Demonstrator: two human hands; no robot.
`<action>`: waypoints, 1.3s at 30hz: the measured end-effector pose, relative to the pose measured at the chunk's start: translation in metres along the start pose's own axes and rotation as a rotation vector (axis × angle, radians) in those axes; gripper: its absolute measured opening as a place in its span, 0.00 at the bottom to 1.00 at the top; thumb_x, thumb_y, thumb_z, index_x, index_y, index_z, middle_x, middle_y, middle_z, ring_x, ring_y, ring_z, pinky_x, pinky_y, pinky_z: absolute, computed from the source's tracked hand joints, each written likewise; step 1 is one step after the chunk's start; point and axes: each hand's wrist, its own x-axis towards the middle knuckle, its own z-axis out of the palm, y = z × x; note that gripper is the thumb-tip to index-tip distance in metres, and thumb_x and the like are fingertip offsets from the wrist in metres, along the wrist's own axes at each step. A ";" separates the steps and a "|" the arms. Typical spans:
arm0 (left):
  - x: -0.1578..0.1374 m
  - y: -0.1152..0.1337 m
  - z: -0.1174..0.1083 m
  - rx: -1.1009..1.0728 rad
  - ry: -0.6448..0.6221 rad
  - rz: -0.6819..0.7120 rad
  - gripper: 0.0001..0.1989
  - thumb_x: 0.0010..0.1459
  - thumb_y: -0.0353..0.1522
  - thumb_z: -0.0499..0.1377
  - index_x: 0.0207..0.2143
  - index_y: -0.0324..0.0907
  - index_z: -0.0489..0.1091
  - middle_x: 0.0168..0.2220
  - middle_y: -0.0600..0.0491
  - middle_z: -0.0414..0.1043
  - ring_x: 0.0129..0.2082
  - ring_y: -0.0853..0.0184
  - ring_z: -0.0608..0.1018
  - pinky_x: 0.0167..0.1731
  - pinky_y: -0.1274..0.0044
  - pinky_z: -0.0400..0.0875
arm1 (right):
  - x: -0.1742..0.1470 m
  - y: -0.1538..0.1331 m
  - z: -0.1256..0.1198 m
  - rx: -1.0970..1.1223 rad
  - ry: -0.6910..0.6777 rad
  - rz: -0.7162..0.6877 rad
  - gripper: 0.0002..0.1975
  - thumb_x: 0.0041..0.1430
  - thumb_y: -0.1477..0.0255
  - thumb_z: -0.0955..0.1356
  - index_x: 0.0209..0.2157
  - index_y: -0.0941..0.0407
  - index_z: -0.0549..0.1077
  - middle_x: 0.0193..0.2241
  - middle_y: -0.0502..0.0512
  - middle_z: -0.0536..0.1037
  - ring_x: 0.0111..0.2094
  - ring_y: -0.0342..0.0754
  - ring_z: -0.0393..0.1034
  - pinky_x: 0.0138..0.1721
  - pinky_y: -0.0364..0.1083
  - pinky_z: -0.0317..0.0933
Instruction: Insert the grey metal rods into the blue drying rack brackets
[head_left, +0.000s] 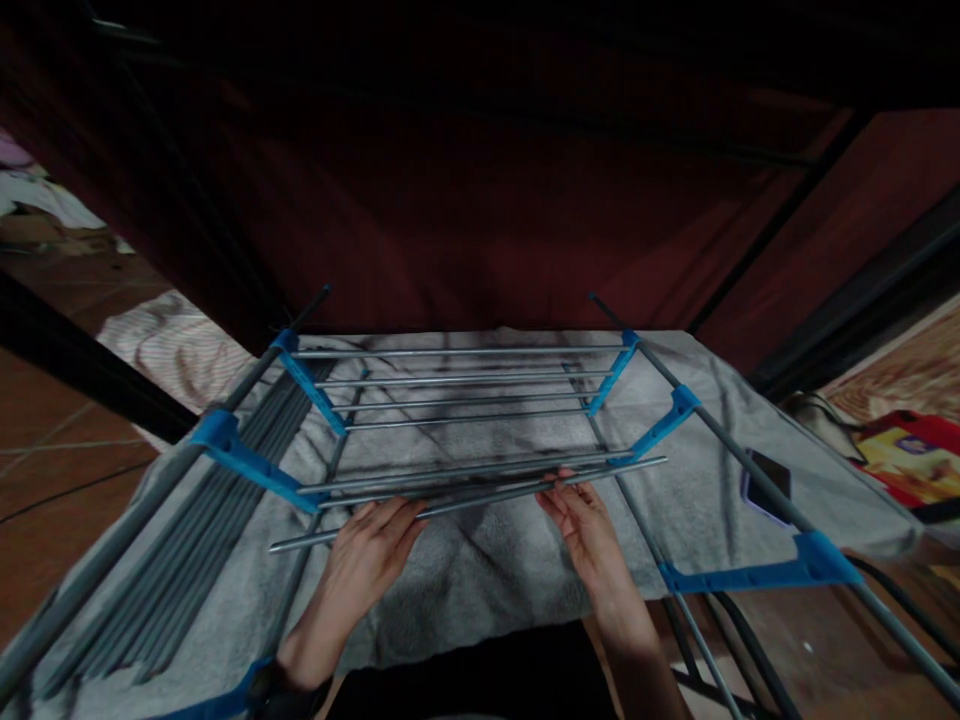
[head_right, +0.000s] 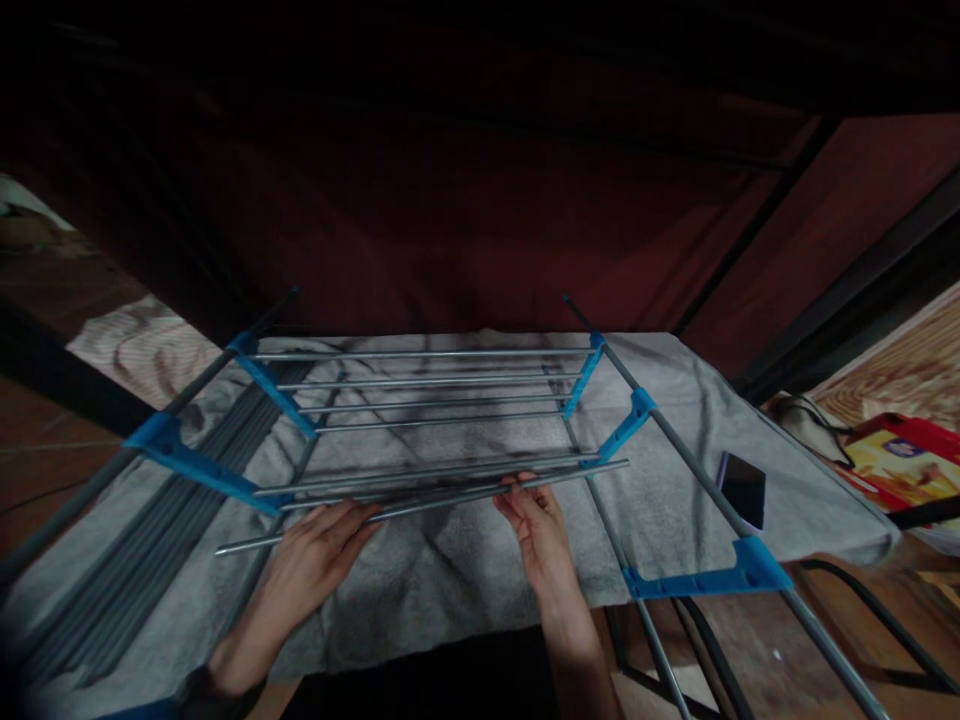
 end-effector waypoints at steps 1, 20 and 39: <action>-0.001 0.000 0.001 -0.005 -0.008 -0.004 0.17 0.71 0.38 0.49 0.45 0.44 0.77 0.39 0.51 0.80 0.36 0.64 0.80 0.39 0.72 0.71 | 0.000 0.001 -0.002 -0.003 0.008 0.004 0.14 0.44 0.72 0.80 0.34 0.52 0.78 0.35 0.50 0.82 0.38 0.48 0.78 0.45 0.50 0.75; -0.005 0.004 -0.006 -0.059 -0.006 -0.120 0.12 0.70 0.33 0.52 0.48 0.44 0.73 0.44 0.50 0.76 0.44 0.63 0.76 0.47 0.67 0.68 | 0.008 0.007 -0.048 -0.202 0.181 0.021 0.12 0.44 0.60 0.79 0.27 0.49 0.77 0.33 0.51 0.80 0.37 0.50 0.78 0.51 0.50 0.73; -0.003 -0.008 -0.012 0.022 -0.040 -0.173 0.09 0.69 0.29 0.52 0.47 0.42 0.71 0.40 0.51 0.75 0.41 0.63 0.74 0.44 0.69 0.65 | 0.014 0.015 -0.048 -0.234 0.143 0.014 0.13 0.39 0.62 0.81 0.27 0.48 0.78 0.34 0.48 0.81 0.43 0.49 0.78 0.51 0.46 0.74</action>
